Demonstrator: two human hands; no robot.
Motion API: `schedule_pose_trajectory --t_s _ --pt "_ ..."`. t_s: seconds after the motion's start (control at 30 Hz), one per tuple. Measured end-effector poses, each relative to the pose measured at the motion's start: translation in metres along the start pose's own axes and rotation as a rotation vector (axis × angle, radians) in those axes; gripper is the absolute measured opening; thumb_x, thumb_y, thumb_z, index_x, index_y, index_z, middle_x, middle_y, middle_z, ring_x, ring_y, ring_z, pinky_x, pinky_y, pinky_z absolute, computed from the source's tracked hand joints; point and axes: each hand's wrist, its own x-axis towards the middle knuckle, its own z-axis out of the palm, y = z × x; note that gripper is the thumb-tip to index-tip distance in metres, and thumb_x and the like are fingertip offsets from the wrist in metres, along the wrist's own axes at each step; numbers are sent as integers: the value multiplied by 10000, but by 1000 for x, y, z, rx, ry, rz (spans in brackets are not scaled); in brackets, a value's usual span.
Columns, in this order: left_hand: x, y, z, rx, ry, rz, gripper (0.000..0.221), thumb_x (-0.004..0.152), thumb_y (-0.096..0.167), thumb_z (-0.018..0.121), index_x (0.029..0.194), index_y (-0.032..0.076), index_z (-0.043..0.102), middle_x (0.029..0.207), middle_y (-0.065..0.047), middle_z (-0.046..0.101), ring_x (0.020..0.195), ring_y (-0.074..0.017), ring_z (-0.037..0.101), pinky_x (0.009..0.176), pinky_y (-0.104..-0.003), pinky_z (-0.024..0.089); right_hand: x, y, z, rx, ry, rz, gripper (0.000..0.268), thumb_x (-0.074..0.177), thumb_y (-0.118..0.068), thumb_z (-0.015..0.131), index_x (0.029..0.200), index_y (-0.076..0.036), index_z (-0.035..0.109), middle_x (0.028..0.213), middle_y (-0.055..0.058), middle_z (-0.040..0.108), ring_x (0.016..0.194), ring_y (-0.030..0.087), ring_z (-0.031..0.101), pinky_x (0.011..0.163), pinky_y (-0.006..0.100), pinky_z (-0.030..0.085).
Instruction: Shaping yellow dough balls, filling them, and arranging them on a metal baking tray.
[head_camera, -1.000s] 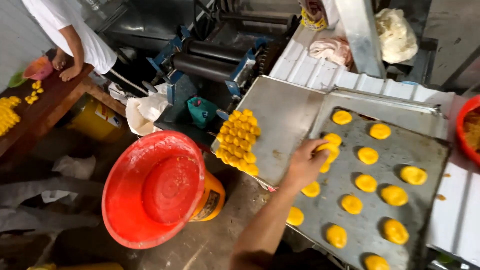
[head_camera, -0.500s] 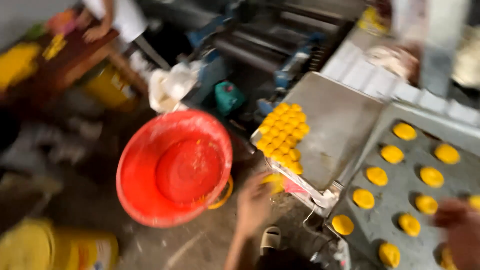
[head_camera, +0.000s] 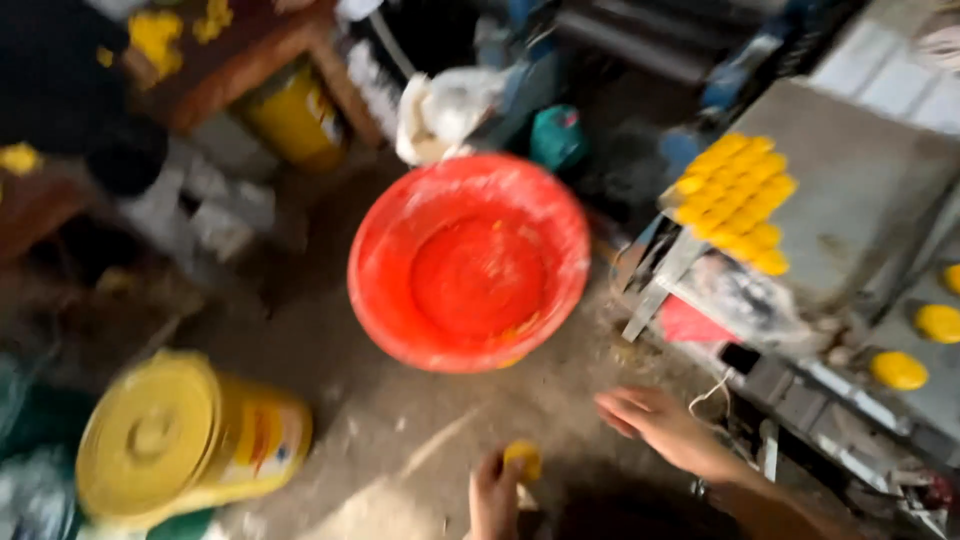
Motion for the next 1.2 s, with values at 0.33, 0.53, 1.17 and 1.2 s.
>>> schedule_pose_trajectory --t_s 0.33,0.53,1.17,1.2 --pt "31 -29 -143 -42 5 29 284 854 13 676 1123 -62 728 1005 -185 787 908 -254 723 835 -339 584 100 52 237 -262 -558 234 311 926 -239 714 1179 -60 743 981 -7 727 784 103 588 723 245 497" --pt "89 -82 -226 -272 -110 27 304 887 39 701 1150 -112 673 981 -254 781 826 -298 743 759 -370 615 170 116 299 -263 -572 274 430 879 -246 782 1252 -59 675 1032 13 696 849 111 599 771 248 505" --pt "508 -14 -335 -66 -463 25 358 885 105 731 1194 -74 708 1058 -241 823 932 -277 779 845 -371 630 499 168 405 -335 -350 257 139 848 -157 767 961 -80 747 897 -12 683 762 105 582 712 237 498" --pt "524 4 -327 -53 -496 14 358 885 105 731 1194 -74 708 1058 -241 823 932 -277 779 845 -371 630 507 180 401 -327 -314 255 139 848 -157 767 961 -80 747 897 -12 683 762 105 582 712 237 498"
